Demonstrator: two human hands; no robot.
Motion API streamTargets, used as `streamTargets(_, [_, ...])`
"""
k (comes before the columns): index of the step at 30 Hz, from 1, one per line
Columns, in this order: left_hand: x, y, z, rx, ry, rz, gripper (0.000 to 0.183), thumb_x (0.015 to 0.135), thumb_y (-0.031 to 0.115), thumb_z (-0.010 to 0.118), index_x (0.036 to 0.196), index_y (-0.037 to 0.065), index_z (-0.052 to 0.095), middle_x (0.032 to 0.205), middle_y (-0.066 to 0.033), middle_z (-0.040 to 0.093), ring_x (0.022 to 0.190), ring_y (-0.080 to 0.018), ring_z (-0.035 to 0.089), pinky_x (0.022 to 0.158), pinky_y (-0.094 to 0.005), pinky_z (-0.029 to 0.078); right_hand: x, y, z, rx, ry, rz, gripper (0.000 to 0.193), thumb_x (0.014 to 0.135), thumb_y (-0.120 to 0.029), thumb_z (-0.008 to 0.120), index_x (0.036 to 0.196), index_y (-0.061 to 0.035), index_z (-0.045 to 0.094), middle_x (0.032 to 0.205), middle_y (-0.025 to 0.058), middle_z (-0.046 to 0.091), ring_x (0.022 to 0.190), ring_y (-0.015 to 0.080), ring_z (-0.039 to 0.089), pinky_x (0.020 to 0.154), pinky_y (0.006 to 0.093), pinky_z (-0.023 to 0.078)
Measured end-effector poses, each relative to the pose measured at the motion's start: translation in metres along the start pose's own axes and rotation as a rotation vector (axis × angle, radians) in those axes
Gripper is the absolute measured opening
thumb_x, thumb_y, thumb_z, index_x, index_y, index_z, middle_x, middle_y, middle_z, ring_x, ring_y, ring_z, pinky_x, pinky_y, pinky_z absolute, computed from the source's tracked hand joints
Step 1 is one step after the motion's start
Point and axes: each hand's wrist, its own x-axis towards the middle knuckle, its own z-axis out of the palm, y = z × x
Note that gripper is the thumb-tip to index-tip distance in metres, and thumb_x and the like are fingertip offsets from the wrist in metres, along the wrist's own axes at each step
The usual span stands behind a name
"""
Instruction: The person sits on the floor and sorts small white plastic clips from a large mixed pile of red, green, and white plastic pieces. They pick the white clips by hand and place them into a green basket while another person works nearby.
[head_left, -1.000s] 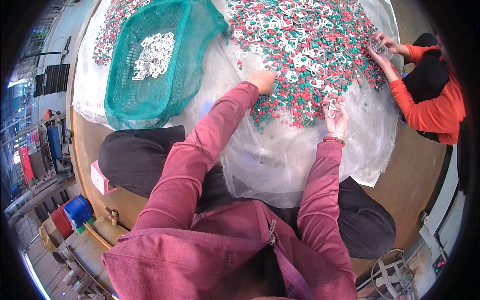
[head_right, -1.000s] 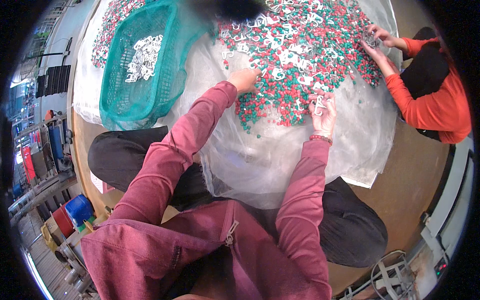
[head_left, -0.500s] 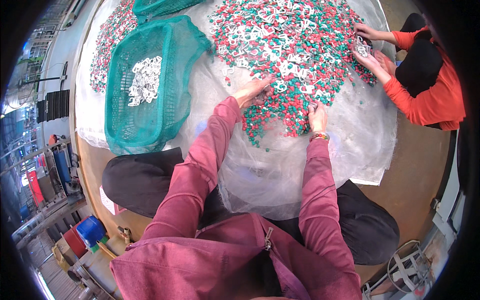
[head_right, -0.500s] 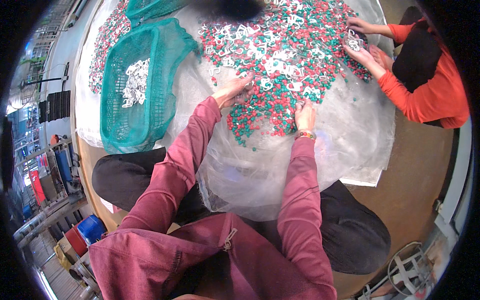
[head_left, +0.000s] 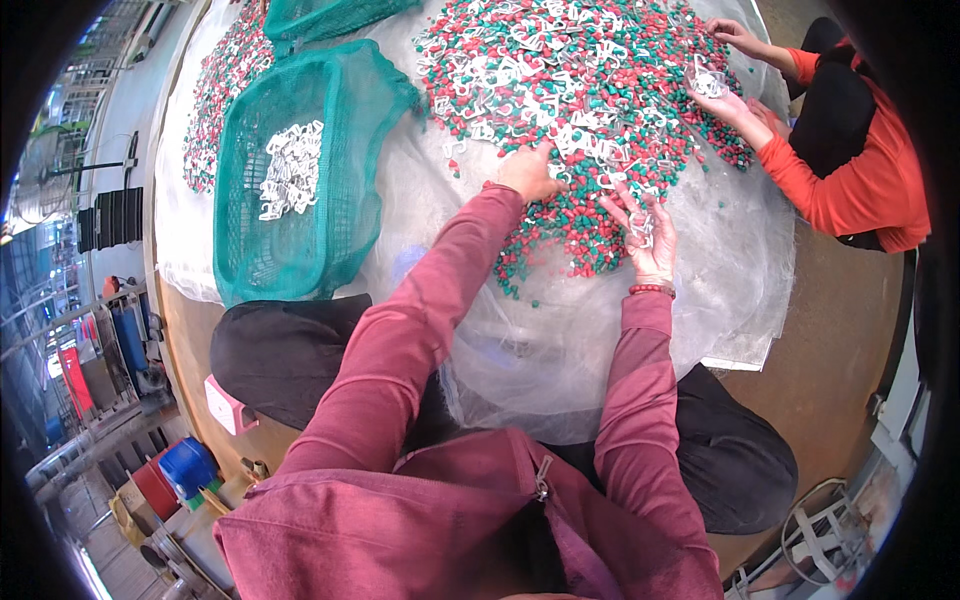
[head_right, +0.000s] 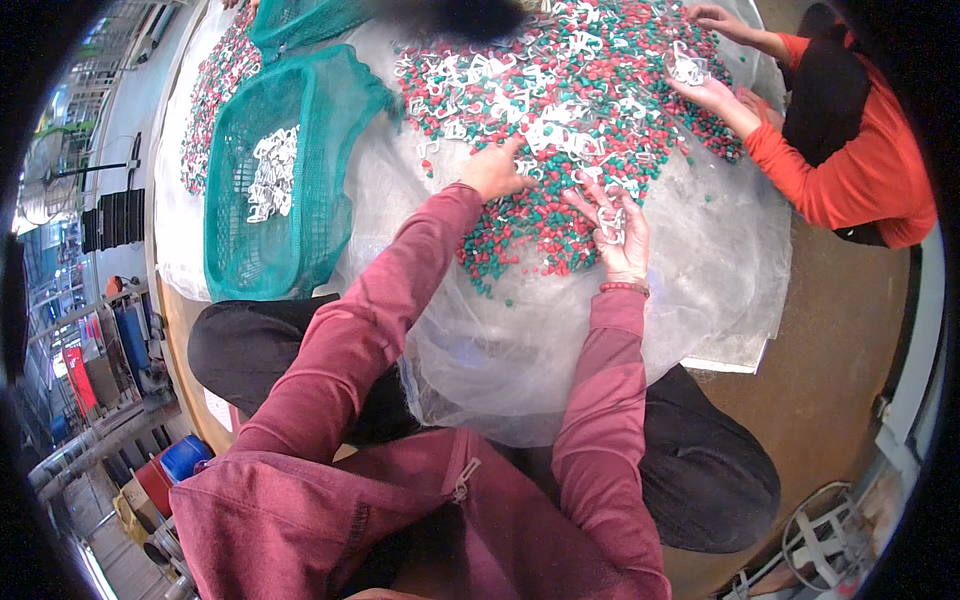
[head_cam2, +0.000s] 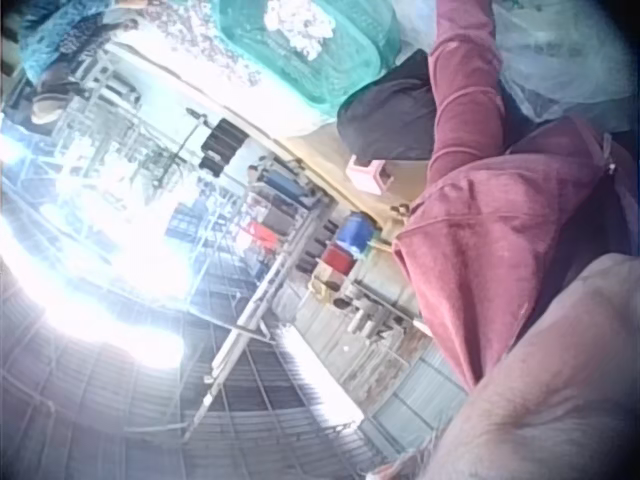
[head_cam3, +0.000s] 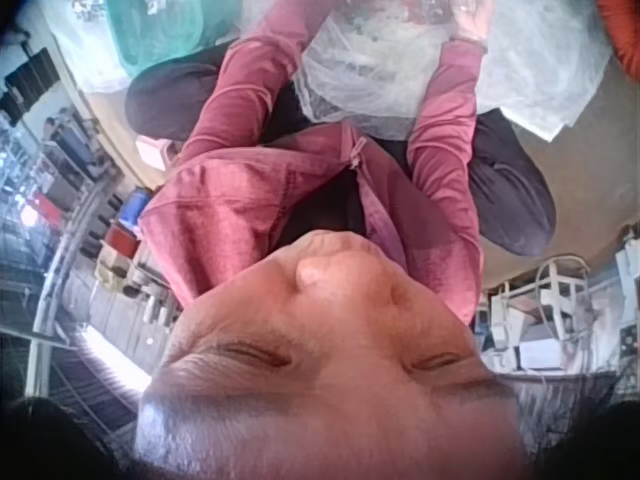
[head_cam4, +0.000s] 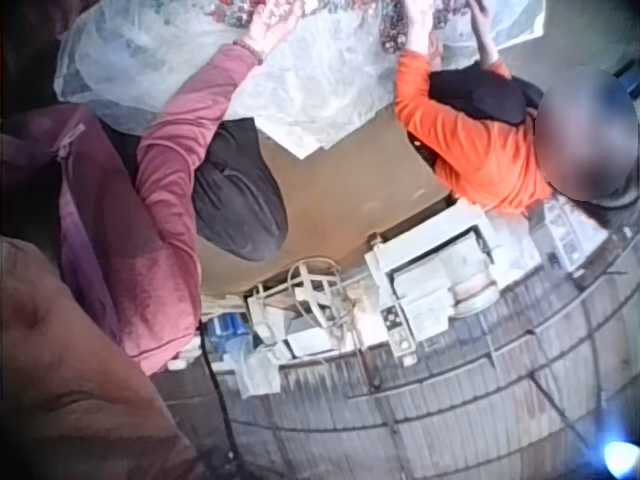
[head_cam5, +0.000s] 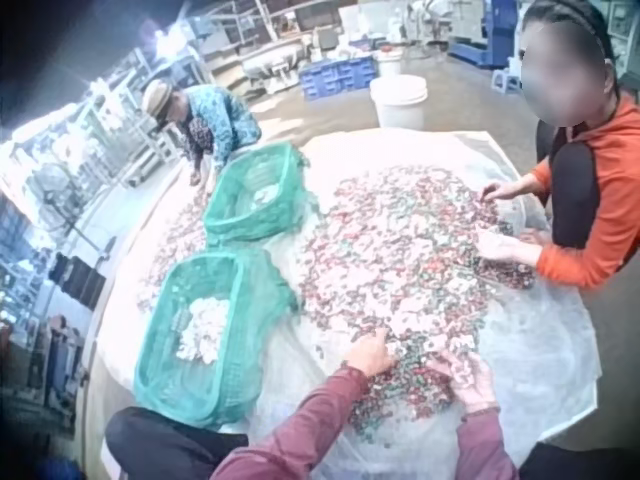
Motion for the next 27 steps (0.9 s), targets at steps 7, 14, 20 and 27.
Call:
streamTargets(7, [-0.017,-0.005,0.031,0.019,0.046,0.074,0.041,0.074,0.036,0.071,0.093,0.003,0.056,0.085,-0.0173,0.06,0.085,-0.0345,0.062,0.07,-0.0447,0.049,0.012,-0.022,-0.017,-0.557,0.446,-0.117,0.03,0.09,-0.014,0.055,0.119,-0.006,0.052,0.114,0.0161,0.057,0.081,0.0248,0.063,0.042,0.0169,0.043])
streamTargets(14, [-0.052,-0.041,-0.01,-1.244,-0.432,-0.302,0.023,0.086,0.034,0.059,0.097,0.014,0.063,0.078,0.0042,0.061,0.065,-0.0108,0.054,0.063,-0.0284,0.044,0.033,0.025,-0.06,-2.206,0.653,-0.272,0.028,0.075,-0.011,0.067,0.101,-0.0015,0.066,0.088,0.0213,0.064,0.081,0.0318,0.062,0.074,0.0372,0.047])
streamTargets(20, [-0.082,-0.036,-0.021,-2.127,-0.317,-0.144,0.032,0.086,0.027,0.054,0.105,0.002,0.06,0.105,-0.0156,0.064,0.098,-0.0299,0.062,0.083,-0.0405,0.049,0.035,0.027,-0.073,-2.164,0.458,-0.392,0.037,0.081,-0.018,0.064,0.113,0.0014,0.058,0.106,0.0215,0.061,0.099,0.0358,0.055,0.089,0.042,0.041])
streamTargets(27, [-0.085,-0.02,-0.011,-2.59,-0.328,0.064,0.036,0.084,0.024,0.052,0.117,0.009,0.048,0.123,-0.0153,0.051,0.107,-0.0417,0.053,0.078,-0.0496,0.053,0.021,0.026,-0.072,-2.371,0.675,-0.241,0.022,0.072,-0.003,0.066,0.092,-0.0041,0.055,0.093,0.0187,0.048,0.087,0.0349,0.051,0.082,0.0436,0.039])
